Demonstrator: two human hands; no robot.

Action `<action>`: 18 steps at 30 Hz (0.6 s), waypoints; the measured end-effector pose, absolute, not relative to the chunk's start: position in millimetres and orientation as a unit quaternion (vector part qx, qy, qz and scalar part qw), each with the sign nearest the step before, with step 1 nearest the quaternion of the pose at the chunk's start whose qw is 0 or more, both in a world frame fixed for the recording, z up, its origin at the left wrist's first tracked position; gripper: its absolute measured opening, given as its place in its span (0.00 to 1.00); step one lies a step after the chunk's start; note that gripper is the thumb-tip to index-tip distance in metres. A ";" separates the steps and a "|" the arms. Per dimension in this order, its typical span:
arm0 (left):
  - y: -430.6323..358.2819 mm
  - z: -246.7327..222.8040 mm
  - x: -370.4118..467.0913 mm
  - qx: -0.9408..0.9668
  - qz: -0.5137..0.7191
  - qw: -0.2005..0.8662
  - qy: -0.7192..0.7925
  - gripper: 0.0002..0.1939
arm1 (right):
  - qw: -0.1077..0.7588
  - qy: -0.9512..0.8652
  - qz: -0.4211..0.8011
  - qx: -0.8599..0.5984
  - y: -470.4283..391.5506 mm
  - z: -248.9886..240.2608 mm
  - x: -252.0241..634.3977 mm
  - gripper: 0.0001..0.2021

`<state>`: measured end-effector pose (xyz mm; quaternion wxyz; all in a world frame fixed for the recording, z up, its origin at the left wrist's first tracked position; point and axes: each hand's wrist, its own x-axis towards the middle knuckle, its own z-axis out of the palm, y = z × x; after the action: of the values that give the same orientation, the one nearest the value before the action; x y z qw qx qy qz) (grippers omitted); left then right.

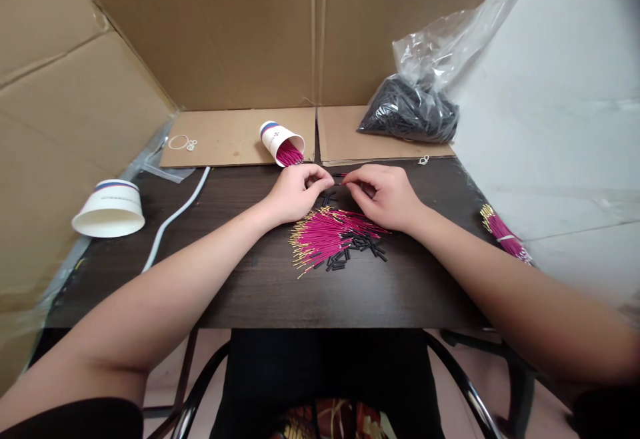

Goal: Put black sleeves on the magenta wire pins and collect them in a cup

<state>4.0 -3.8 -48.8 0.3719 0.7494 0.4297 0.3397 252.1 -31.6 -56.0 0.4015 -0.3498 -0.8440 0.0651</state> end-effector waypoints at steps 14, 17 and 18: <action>-1.7 -47.7 5.4 0.726 0.351 0.405 0.430 0.08 | 0.396 -0.843 0.072 -0.355 -32.5 -52.6 252.9 0.11; -1.6 -47.3 5.5 0.723 0.350 0.411 0.430 0.08 | 0.394 -0.843 0.072 -0.358 -33.5 -51.7 252.5 0.11; -1.6 -47.3 5.6 0.722 0.350 0.412 0.431 0.08 | 0.394 -0.843 0.072 -0.359 -33.8 -51.6 252.4 0.11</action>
<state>5.6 -1.6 -47.3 0.4122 0.7224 0.4306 0.3503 252.4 -33.8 -51.6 0.3939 -0.3592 -0.8430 0.0720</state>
